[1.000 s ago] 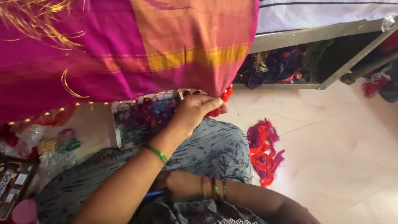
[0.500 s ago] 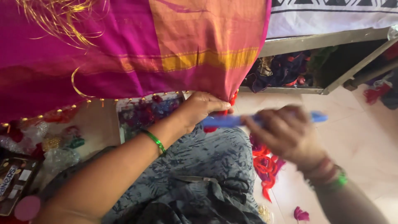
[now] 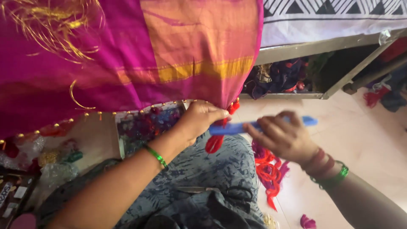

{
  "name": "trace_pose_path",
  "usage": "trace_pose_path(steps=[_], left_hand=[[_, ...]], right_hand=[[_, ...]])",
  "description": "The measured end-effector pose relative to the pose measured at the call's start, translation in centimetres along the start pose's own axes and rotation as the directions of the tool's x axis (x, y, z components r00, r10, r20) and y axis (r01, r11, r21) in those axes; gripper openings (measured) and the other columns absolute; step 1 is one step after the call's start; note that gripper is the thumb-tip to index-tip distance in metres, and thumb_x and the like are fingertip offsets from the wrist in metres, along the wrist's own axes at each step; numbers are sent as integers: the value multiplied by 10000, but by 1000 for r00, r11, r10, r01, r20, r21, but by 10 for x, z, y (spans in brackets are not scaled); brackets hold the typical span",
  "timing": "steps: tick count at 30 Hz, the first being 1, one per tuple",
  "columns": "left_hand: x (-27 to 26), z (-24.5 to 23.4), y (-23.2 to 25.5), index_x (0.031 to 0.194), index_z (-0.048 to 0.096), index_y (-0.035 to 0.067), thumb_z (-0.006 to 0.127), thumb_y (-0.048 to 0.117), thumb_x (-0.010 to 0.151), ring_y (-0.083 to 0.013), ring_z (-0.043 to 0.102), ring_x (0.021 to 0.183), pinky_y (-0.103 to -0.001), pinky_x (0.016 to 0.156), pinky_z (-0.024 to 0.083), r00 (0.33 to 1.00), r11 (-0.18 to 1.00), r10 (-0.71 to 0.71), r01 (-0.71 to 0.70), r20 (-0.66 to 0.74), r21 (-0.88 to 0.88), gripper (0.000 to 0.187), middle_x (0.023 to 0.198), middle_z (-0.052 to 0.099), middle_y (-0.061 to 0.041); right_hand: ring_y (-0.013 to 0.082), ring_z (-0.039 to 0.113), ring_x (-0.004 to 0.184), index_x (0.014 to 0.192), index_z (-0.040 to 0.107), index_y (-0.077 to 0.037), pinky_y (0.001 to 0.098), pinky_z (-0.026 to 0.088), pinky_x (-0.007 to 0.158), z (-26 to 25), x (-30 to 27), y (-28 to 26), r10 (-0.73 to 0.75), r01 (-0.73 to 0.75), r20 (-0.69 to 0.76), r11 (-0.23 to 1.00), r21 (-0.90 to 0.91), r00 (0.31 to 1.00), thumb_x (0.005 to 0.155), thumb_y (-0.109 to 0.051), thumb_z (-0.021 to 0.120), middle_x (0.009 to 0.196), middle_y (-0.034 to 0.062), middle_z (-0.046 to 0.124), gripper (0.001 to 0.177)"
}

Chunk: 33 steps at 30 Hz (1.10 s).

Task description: The recorder is crafting decorative tassels (kuchu) on the border of a pink and gold silk saree using silk threads, beads, and a comb.

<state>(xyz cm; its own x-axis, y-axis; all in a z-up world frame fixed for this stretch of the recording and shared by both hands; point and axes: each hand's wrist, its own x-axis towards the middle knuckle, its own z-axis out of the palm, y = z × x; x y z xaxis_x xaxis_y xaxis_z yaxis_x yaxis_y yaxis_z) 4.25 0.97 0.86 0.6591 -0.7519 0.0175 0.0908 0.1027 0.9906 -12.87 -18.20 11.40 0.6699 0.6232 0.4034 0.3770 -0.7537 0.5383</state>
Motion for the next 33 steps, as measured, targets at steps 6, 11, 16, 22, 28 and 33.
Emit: trace_pose_path(steps=[6, 11, 16, 22, 28, 33], left_hand=[[-4, -4, 8, 907, 769, -33, 668, 157, 915, -165, 766, 740, -304, 735, 613, 994, 980, -59, 75, 91, -183, 215, 837, 793, -119], [-10, 5, 19, 933, 783, -77, 662, 149, 949, -219, 670, 636, -368, 579, 523, 992, 991, -114, 117, 62, -58, 257, 792, 746, -164], [-11, 2, 10, 945, 773, -48, 653, 151, 941, -138, 753, 773, -283, 751, 605, 999, 993, -31, 34, 24, -114, 232, 839, 789, -95], [-5, 5, 5, 971, 793, -66, 674, 130, 952, -159, 682, 711, -312, 681, 543, 995, 988, -96, 100, 37, -116, 230, 821, 764, -113], [-17, 6, 27, 943, 754, -82, 641, 134, 949, -252, 665, 554, -401, 471, 488, 981, 967, -190, 194, 39, -167, 244, 767, 733, -124], [-6, 1, 7, 932, 763, -83, 628, 127, 959, -189, 722, 659, -327, 592, 560, 995, 984, -67, 78, 73, -161, 251, 807, 772, -143]], right_hand=[[156, 679, 975, 1323, 635, -270, 352, 488, 836, -6, 1, -9, -282, 266, -187, 958, -109, 941, 932, -125, 742, 1049, -1, 673, 430], [169, 675, 951, 1297, 661, -201, 417, 498, 841, 9, -5, -4, 0, -1, -67, 1000, -16, 998, 929, -200, 747, 1011, 23, 671, 378], [173, 694, 942, 1309, 687, -204, 408, 507, 862, 3, -6, -7, -130, 130, -20, 991, 27, 991, 900, -212, 749, 986, 33, 670, 414], [199, 682, 997, 1312, 644, -217, 452, 492, 927, 5, -3, 0, -56, 46, -128, 996, -80, 990, 947, -189, 728, 1076, 55, 681, 376], [165, 694, 942, 1336, 677, -216, 434, 500, 893, 15, -13, -6, -50, 50, 17, 999, 3, 999, 872, -192, 714, 1014, 13, 681, 466], [187, 685, 999, 1322, 620, -301, 416, 477, 952, 4, -8, 3, -322, 307, -206, 946, -100, 924, 934, -177, 724, 1059, 18, 672, 420]])
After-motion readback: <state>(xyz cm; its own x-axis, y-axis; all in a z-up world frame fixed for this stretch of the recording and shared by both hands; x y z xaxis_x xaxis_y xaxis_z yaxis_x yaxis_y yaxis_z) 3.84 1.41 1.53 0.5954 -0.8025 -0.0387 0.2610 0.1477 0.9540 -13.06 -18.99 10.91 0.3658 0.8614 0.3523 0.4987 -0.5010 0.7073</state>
